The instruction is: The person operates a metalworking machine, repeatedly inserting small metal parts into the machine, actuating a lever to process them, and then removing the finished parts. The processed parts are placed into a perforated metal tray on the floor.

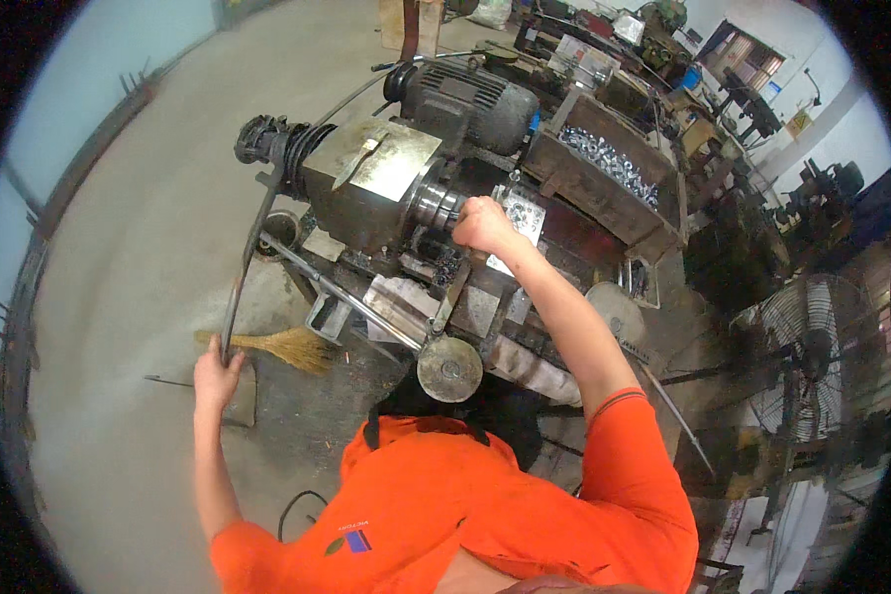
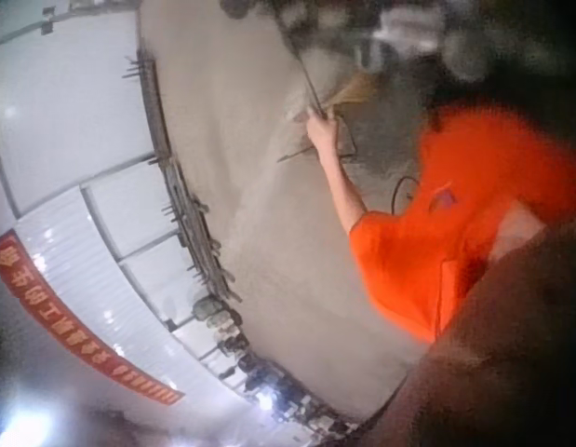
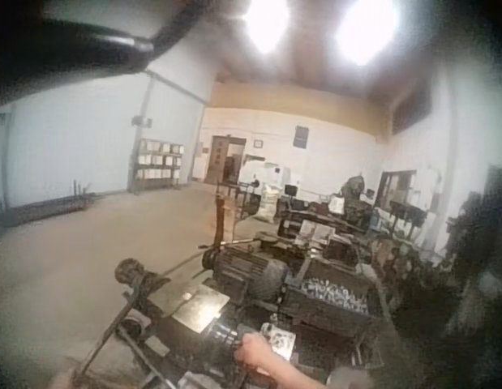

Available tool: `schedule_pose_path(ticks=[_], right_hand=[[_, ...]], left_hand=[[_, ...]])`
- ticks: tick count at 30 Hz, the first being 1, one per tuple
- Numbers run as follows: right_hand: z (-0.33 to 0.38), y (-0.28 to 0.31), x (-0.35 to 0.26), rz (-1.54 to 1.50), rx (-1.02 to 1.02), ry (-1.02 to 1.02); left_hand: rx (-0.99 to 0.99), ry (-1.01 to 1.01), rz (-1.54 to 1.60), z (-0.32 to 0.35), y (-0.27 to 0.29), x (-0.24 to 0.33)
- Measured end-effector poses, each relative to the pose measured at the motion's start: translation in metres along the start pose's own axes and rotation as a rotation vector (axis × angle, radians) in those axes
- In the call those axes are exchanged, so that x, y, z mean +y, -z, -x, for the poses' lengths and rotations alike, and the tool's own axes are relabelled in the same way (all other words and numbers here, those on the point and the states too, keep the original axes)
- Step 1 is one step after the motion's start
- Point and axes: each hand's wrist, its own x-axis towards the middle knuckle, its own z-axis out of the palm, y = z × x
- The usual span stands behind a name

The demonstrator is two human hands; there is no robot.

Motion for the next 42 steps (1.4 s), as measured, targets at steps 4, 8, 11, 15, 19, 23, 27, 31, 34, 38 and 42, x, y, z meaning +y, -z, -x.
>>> schedule_pose_path(ticks=[4,8,11,15,19,23,27,31,34,38,42], right_hand=[[-0.011,-0.004,-0.004,-0.103,-0.009,0.024],[-0.024,-0.003,0.001,-0.015,0.094,0.342],[-0.031,-0.008,0.004,-0.242,0.147,0.107],[-0.016,-0.007,0.003,-0.374,0.248,0.056],[-0.016,-0.004,-0.014,-0.467,0.187,-0.030],[-0.010,-0.006,-0.008,-0.496,0.270,-0.030],[-0.005,-0.004,-0.002,-0.408,0.287,-0.026],[-0.017,-0.006,-0.012,-0.402,0.249,-0.027],[-0.007,0.008,-0.019,-0.399,0.206,-0.186],[0.040,0.023,-0.015,-0.299,0.545,0.078],[0.130,0.042,0.013,-0.448,0.557,-0.034]], left_hand=[[0.067,-0.019,-0.062,-0.001,-0.013,-0.017],[0.041,0.055,-0.119,0.004,-0.002,0.003],[0.054,0.107,-0.135,0.004,0.001,0.007],[0.026,0.132,-0.435,-0.018,-0.005,-0.031],[0.129,0.078,-0.703,-0.077,0.036,-0.151],[0.270,-0.164,-0.752,-0.123,0.050,-0.165],[0.216,-0.151,-0.749,-0.126,0.038,-0.181],[0.217,-0.217,-0.794,-0.128,0.061,-0.201],[0.115,-0.044,-0.768,-0.140,0.052,-0.183],[0.520,-0.205,-0.195,-0.129,0.030,-0.097],[0.479,0.063,0.258,-0.106,-0.105,-0.044]])
